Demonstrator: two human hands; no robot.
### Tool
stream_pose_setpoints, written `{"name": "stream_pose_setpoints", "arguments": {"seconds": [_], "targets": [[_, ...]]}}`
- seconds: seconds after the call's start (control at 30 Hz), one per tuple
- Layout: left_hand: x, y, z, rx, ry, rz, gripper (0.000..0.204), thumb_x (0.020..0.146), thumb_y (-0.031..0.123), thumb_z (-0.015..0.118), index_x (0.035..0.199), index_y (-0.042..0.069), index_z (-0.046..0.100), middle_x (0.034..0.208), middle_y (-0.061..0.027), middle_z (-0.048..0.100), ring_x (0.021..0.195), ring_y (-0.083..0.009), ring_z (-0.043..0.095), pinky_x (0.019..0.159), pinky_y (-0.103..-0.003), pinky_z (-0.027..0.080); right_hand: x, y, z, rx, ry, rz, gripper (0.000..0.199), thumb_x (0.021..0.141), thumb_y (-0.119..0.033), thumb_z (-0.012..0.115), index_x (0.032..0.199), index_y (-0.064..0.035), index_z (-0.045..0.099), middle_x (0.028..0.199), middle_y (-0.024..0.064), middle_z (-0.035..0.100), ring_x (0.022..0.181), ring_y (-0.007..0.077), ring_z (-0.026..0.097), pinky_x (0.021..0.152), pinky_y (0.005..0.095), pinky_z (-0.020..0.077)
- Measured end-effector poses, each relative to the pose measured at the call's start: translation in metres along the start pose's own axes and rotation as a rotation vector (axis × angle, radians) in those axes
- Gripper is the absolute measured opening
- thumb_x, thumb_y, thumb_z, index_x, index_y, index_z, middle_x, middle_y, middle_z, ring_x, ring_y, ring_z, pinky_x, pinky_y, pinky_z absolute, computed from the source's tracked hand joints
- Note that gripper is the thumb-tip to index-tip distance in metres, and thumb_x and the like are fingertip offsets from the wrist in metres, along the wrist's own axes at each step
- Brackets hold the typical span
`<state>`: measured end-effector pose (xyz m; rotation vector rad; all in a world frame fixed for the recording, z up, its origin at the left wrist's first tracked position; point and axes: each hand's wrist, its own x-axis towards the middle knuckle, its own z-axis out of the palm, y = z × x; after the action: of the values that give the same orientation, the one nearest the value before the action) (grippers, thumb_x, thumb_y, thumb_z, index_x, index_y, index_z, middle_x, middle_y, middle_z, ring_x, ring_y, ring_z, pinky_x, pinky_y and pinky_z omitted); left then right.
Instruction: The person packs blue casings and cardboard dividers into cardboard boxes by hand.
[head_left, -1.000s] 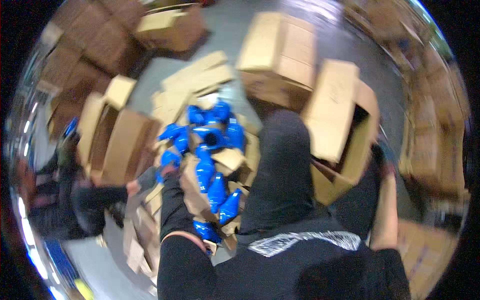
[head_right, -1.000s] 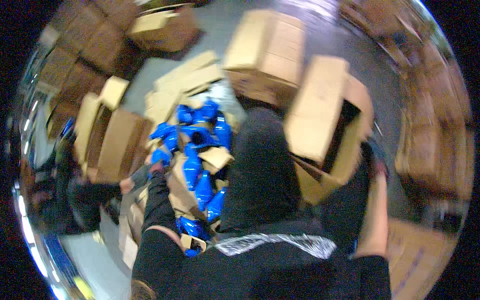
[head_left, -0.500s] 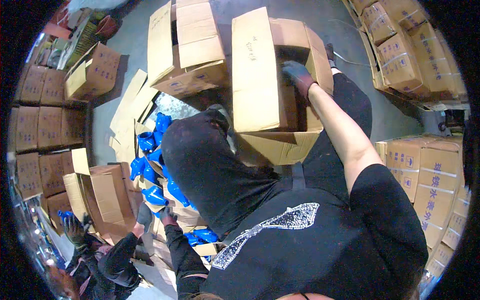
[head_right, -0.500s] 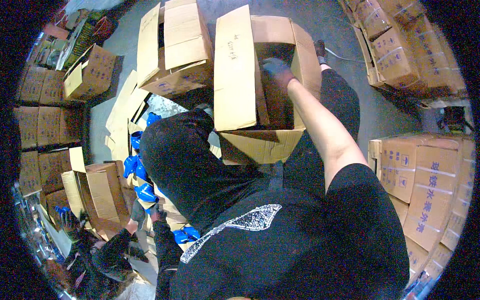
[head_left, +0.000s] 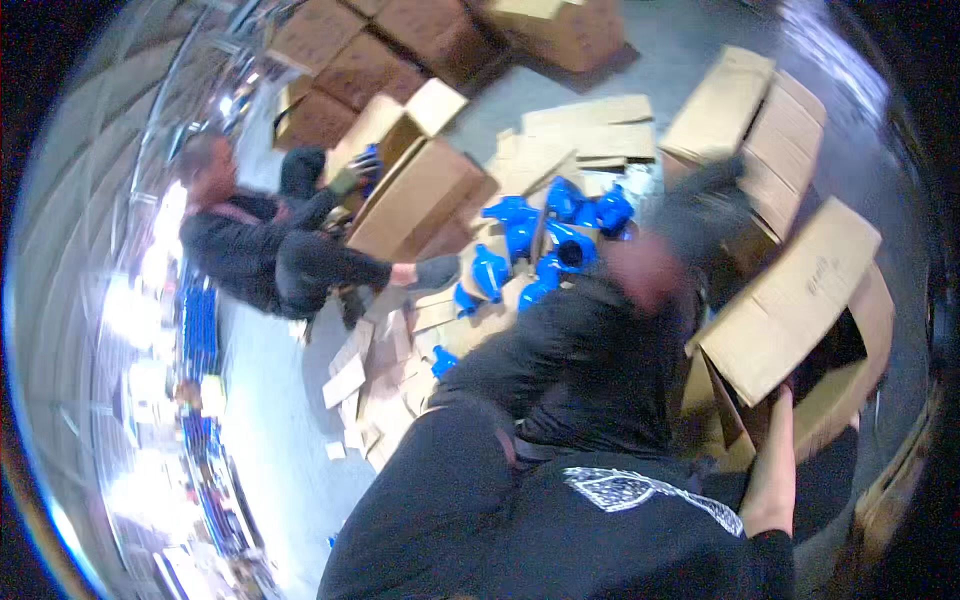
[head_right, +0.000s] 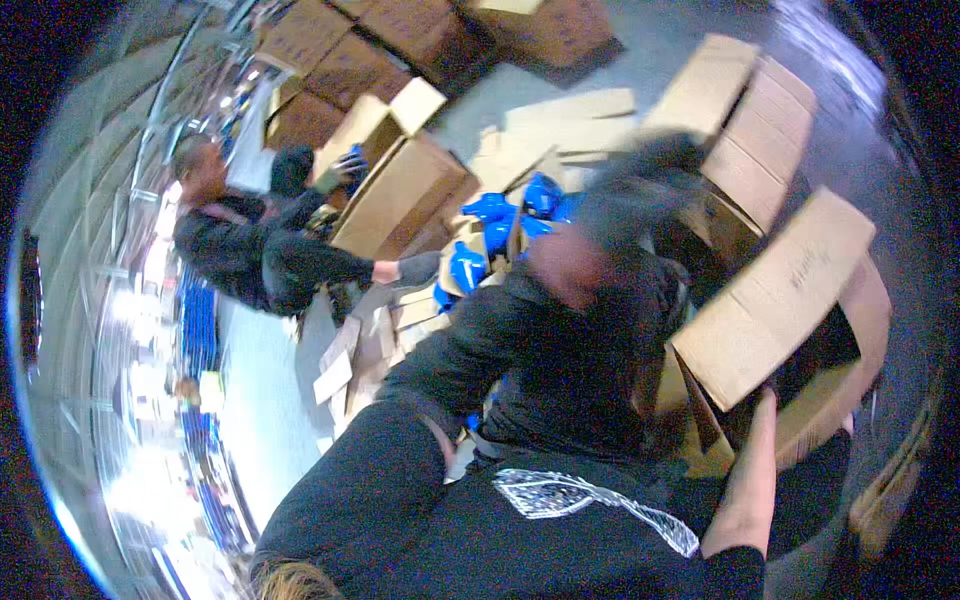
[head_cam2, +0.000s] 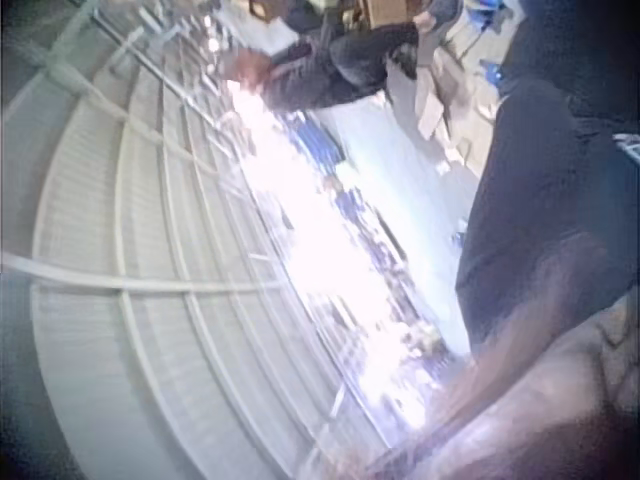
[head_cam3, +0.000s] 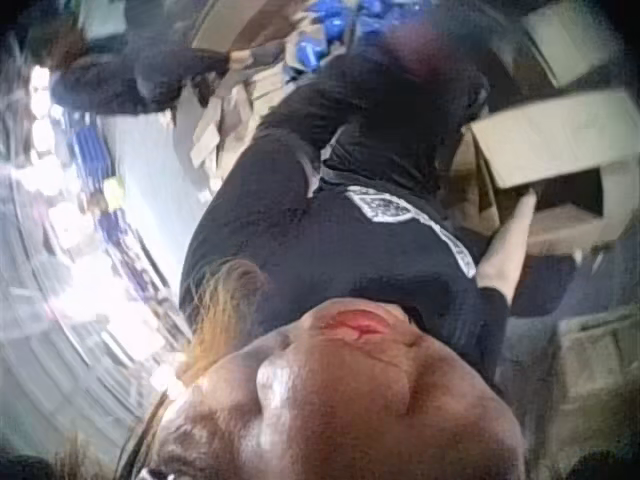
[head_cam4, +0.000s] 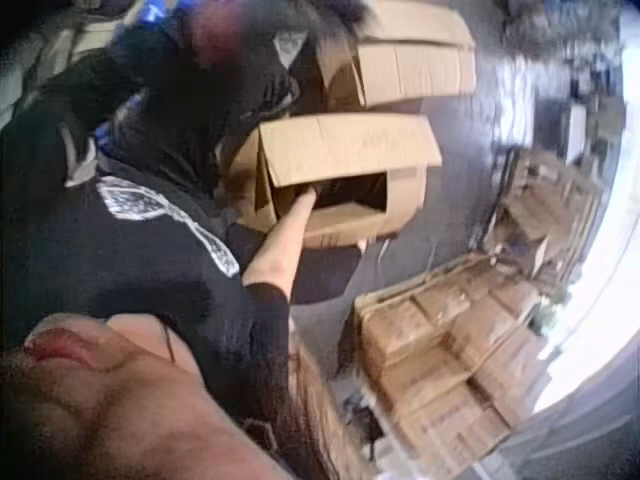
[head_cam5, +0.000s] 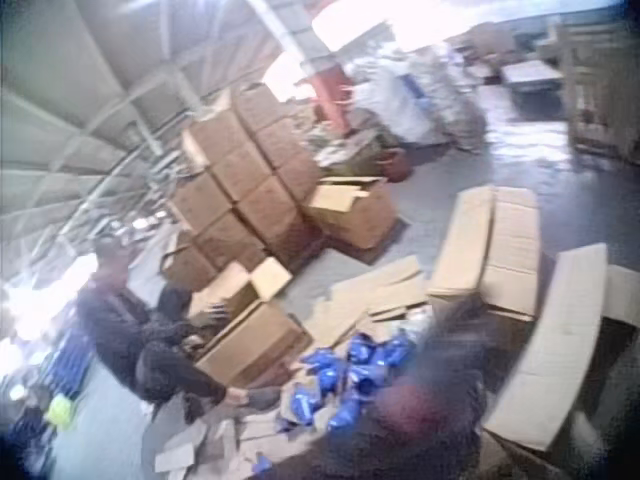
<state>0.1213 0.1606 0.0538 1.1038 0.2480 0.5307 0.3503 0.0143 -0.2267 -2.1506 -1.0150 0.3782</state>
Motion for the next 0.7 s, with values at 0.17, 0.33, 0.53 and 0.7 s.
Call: {"name": "stream_pose_setpoints", "arguments": {"seconds": [0.17,0.33,0.53,0.7], "targets": [[-0.009,-0.096,0.127,0.67,-0.508,0.471,0.042,0.078,0.031,0.061,0.11,0.004,0.057,0.103,-0.0141,0.061,0.093,-0.0283,0.059,0.083,-0.04,0.047,-0.054,0.018,-0.064,0.122,0.182,-0.122,0.042,0.091,-0.023,0.044,0.124,0.0014,0.046,0.124,0.0193,0.05,0.115,0.0299,0.047,0.099,0.0353,0.0336],[-0.042,-0.202,0.13,1.281,-0.947,0.174,0.029,0.08,0.027,0.057,0.098,0.005,0.061,0.094,-0.0114,0.063,0.087,-0.0268,0.06,0.077,-0.038,0.047,-0.07,-0.014,-0.108,0.136,0.373,-0.115,0.042,0.092,-0.023,0.043,0.126,0.001,0.045,0.125,0.0182,0.05,0.116,0.0289,0.046,0.1,0.0348,0.0325],[-0.038,-0.113,0.045,1.642,-0.728,0.073,0.02,0.078,0.02,0.056,0.092,0.006,0.064,0.091,-0.0141,0.063,0.086,-0.0306,0.06,0.075,-0.041,0.047,-0.106,-0.202,-0.067,-0.347,-0.414,0.05,0.035,0.086,-0.027,0.058,0.109,-0.0007,0.057,0.093,0.0109,0.059,0.091,0.0231,0.056,0.081,0.0393,0.0429],[-0.016,-0.094,-0.004,1.768,-0.336,-0.091,0.034,0.075,0.018,0.058,0.107,0.006,0.057,0.109,-0.0167,0.055,0.103,-0.0333,0.051,0.089,-0.042,0.043,-0.1,0.019,-0.005,-0.013,-0.193,0.283,0.047,0.081,-0.017,0.056,0.123,0.0009,0.048,0.121,0.0136,0.055,0.11,0.0258,0.053,0.094,0.0327,0.039]]}}
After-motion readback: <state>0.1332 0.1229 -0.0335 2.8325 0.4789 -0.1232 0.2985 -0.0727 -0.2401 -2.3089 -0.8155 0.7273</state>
